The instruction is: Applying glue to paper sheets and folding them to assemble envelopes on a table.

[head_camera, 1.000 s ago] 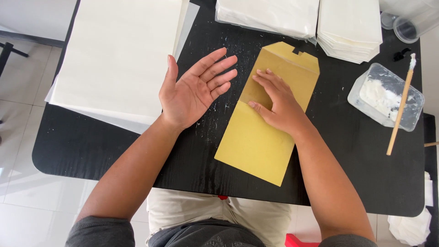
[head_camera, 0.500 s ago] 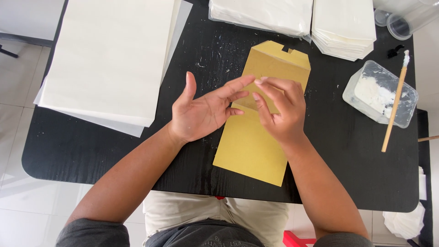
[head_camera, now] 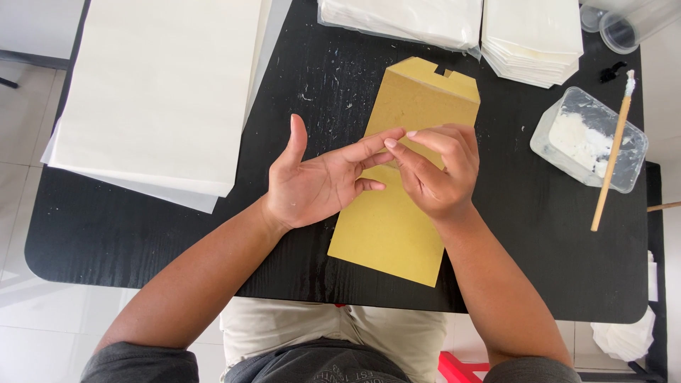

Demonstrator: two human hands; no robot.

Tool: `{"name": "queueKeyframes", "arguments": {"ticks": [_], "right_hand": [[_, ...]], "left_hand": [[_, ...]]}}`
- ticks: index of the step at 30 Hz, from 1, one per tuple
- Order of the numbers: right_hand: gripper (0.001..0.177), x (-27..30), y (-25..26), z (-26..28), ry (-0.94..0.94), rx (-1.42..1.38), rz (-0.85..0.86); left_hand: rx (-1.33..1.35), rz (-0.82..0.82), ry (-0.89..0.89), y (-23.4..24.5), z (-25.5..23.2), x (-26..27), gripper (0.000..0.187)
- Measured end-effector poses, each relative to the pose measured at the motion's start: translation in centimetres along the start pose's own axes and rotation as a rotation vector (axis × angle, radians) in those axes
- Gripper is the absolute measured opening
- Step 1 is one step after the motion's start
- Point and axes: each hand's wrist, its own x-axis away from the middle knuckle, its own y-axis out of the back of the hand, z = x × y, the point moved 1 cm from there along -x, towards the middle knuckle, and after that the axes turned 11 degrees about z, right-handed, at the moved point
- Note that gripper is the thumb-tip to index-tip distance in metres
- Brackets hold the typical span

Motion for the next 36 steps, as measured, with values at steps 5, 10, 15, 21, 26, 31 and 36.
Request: {"name": "queueKeyframes", "arguments": {"ticks": [5, 10, 15, 21, 26, 31, 36], "right_hand": [[0.022, 0.08, 0.01, -0.12, 0.014, 0.009, -0.01], [0.021, -0.23, 0.07, -0.05, 0.03, 0.008, -0.026], [0.015, -0.82, 0.24, 0.27, 0.027, -0.012, -0.063], [0.021, -0.49, 0.25, 0.16, -0.022, -0.056, -0.046], [0.012, -0.11, 0.13, -0.23, -0.011, -0.048, -0.047], [0.008, -0.41, 0.59, -0.08, 0.013, -0.026, 0.009], [0.022, -0.25, 0.71, -0.35, -0.005, 0.042, 0.13]], "left_hand": [[-0.001, -0.042, 0.032, -0.48, -0.3, -0.25, 0.115], [-0.001, -0.041, 0.031, -0.37, -0.27, -0.29, 0.115], [0.004, -0.032, 0.032, -0.46, -0.11, -0.33, 0.114], [0.0, -0.046, 0.032, -0.54, -0.22, -0.31, 0.117], [0.021, -0.057, 0.031, -0.47, -0.17, -0.38, 0.118], [0.015, -0.016, 0.003, 0.05, 0.25, -0.12, 0.112], [0.023, -0.009, -0.041, 0.43, -0.23, 0.2, 0.115]]}}
